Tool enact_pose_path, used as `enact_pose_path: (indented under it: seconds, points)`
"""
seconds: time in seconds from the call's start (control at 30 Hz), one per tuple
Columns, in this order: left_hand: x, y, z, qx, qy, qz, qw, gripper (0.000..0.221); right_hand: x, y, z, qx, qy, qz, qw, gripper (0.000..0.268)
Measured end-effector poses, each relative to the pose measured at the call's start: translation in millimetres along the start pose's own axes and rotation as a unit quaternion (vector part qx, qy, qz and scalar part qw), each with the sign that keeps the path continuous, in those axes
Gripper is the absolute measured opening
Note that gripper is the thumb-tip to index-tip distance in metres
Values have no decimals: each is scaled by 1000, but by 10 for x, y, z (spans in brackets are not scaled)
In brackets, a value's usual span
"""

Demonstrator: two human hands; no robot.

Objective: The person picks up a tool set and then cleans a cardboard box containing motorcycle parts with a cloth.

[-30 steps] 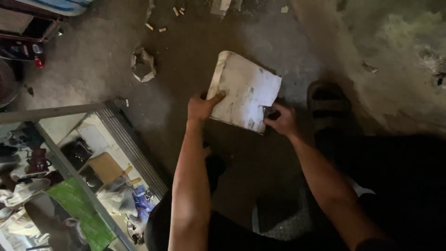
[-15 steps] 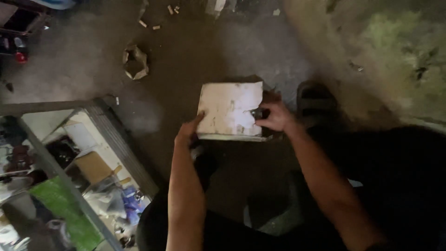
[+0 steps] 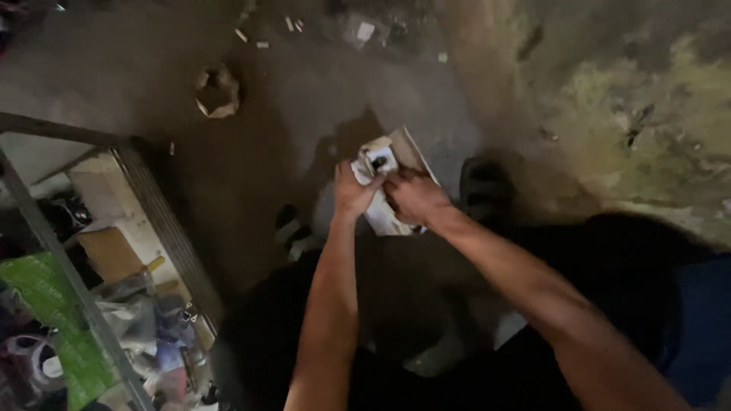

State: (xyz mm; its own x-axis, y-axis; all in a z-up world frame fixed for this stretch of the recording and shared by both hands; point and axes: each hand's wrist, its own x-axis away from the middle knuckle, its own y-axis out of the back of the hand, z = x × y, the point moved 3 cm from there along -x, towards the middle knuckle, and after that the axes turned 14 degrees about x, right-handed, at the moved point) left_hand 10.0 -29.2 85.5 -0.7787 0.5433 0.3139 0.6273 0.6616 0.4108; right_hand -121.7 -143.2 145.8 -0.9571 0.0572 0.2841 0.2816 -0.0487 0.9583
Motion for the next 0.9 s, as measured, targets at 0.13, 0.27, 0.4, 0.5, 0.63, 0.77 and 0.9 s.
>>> enact_pose_path:
  seconds: [0.13, 0.27, 0.4, 0.5, 0.63, 0.77, 0.9]
  points:
    - [186, 55, 246, 35, -62, 23, 997, 87, 198, 228, 109, -13, 15, 7, 1000, 59]
    - [179, 6, 114, -38, -4, 22, 999, 61, 215, 216, 53, -16, -18, 46, 999, 51]
    - [188, -136, -94, -21, 54, 40, 998, 46, 208, 140, 60, -29, -20, 40, 999, 39]
    - [140, -93, -162, -50, -6, 18, 999, 51, 239, 309, 33, -15, 20, 23, 999, 43]
    - [172, 22, -328, -139, 87, 70, 984, 51, 270, 241, -35, -69, -50, 51, 995, 55]
    - [142, 51, -168, -135, 106, 53, 984, 50, 291, 162, -90, -70, -34, -72, 994, 58]
    - [128, 143, -72, -133, 89, 37, 986, 56, 314, 312, -100, -217, -50, -158, 962, 65]
